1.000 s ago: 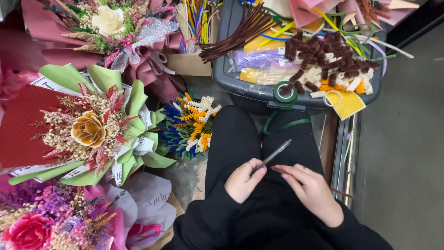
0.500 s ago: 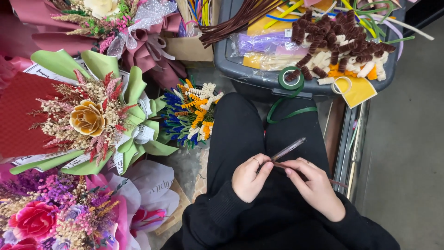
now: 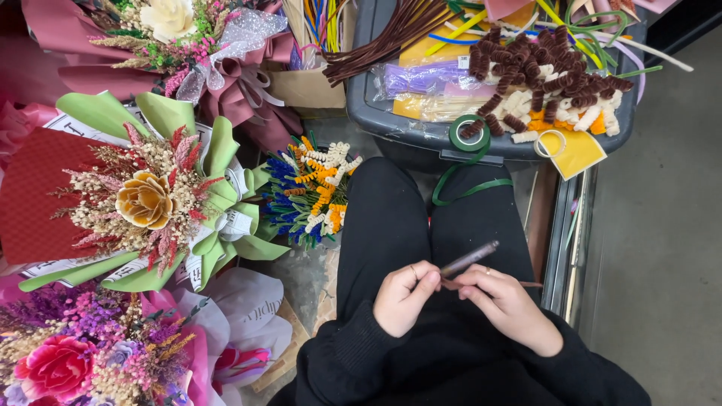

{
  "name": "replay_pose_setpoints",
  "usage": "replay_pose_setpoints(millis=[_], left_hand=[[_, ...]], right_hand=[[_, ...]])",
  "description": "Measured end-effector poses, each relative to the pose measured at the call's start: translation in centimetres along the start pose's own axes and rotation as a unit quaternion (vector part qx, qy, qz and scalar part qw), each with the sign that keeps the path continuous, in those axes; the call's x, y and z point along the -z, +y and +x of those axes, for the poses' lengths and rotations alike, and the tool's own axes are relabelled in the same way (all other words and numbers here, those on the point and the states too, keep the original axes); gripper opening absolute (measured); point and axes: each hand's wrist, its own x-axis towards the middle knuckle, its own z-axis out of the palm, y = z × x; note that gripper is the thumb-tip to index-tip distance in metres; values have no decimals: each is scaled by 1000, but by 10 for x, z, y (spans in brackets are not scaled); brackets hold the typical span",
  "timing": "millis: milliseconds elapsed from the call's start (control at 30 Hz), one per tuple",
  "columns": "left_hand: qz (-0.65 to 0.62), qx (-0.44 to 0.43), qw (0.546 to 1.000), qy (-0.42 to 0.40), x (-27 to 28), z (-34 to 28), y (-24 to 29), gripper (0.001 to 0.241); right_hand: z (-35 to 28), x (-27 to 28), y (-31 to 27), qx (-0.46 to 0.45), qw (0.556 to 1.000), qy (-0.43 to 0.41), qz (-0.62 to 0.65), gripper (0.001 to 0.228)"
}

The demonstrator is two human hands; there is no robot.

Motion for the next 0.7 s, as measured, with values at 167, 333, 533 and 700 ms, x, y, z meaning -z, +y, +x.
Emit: replay_pose_setpoints(millis=[167, 333, 533, 700], left_hand=[[-165, 89, 963, -193, 6, -12, -7, 26], [212, 26, 930, -299, 4, -16, 31, 27], [321, 31, 946, 18, -15, -1, -27, 22], [215, 66, 972, 69, -6, 4, -17, 20]], right_hand=[[22, 25, -21, 122, 987, -103, -7, 15], [44, 50, -49, 236, 911, -258, -217, 6], [25, 28, -65, 280, 829, -45, -482, 22], [10, -1, -50, 247, 880, 85, -396, 15]])
